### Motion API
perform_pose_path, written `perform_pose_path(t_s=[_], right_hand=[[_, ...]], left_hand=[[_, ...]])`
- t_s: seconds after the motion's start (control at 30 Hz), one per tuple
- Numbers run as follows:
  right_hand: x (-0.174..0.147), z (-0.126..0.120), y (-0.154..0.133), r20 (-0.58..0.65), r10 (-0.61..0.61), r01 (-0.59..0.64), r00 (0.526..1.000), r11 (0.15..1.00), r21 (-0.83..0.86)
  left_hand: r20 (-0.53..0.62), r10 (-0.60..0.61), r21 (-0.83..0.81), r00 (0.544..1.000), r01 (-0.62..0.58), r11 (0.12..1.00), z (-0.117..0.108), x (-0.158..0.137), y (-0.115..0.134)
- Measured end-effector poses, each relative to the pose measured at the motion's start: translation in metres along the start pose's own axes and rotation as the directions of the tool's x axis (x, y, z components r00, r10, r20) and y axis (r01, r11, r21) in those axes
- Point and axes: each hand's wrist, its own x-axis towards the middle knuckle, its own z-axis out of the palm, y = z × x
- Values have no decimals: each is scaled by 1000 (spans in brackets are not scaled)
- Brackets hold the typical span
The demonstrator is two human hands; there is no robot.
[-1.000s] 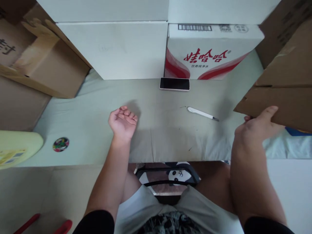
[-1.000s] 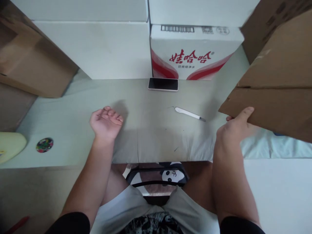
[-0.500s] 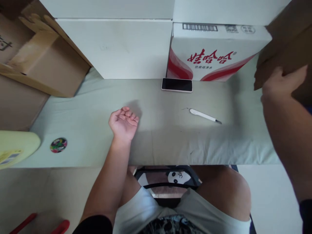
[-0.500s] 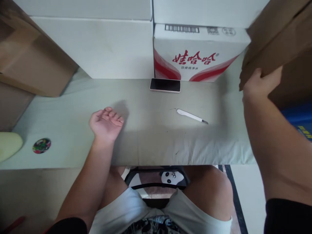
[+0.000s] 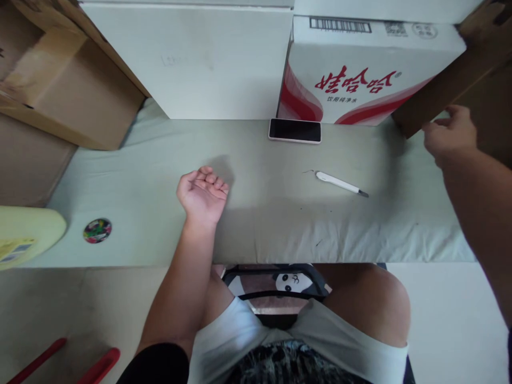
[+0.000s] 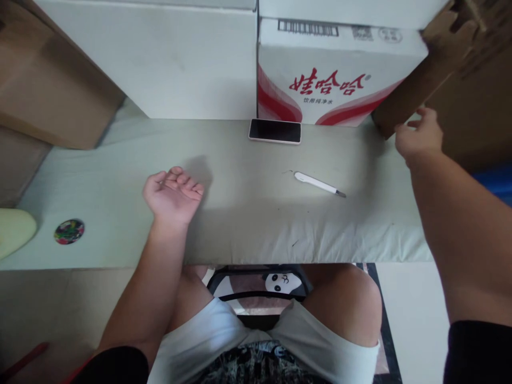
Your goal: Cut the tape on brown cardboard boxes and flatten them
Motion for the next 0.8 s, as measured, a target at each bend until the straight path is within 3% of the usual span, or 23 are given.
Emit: perform_pose_path(t_s=[0.1,0.23,0.4,0.5,0.57,0.6,0.7,0.77,0.8], right_hand=[[-16,-18,-5,54,128,-126,990,991,-41],[-38,-39,-22,86,116,-110,990,992,-65],[-68,-49,-69,92,-76,80,993,996,-41],[-97,-50,-117,94,-309,307,946,951,39],[-124,-48,-154,91,-527,513,845,847,140],[-139,-46,-174,84,-645,621,760,757,202],[-191,-35,-242,13,-919,842,394,367,395],[-227,-22,-293,-37,-981,836,191,143,529],[-245,-14,-320,-18,-994,821,105,76,566]], left_hand=[[-4,-8,-23,1000,8,1000,-2,-2,3],[14,-15,-39,1000,15,999,-7,-6,8],[25,98,-84,995,-95,992,-19,-11,22],[-11,209,-122,978,-209,970,-29,-14,38],[-59,238,-157,969,-245,957,-38,-16,52],[-88,240,-173,967,-252,952,-42,-16,60],[-168,234,-196,958,-265,944,-56,-17,81],[-193,227,-198,955,-264,944,-64,-16,92],[-196,225,-202,955,-264,943,-67,-16,97]])
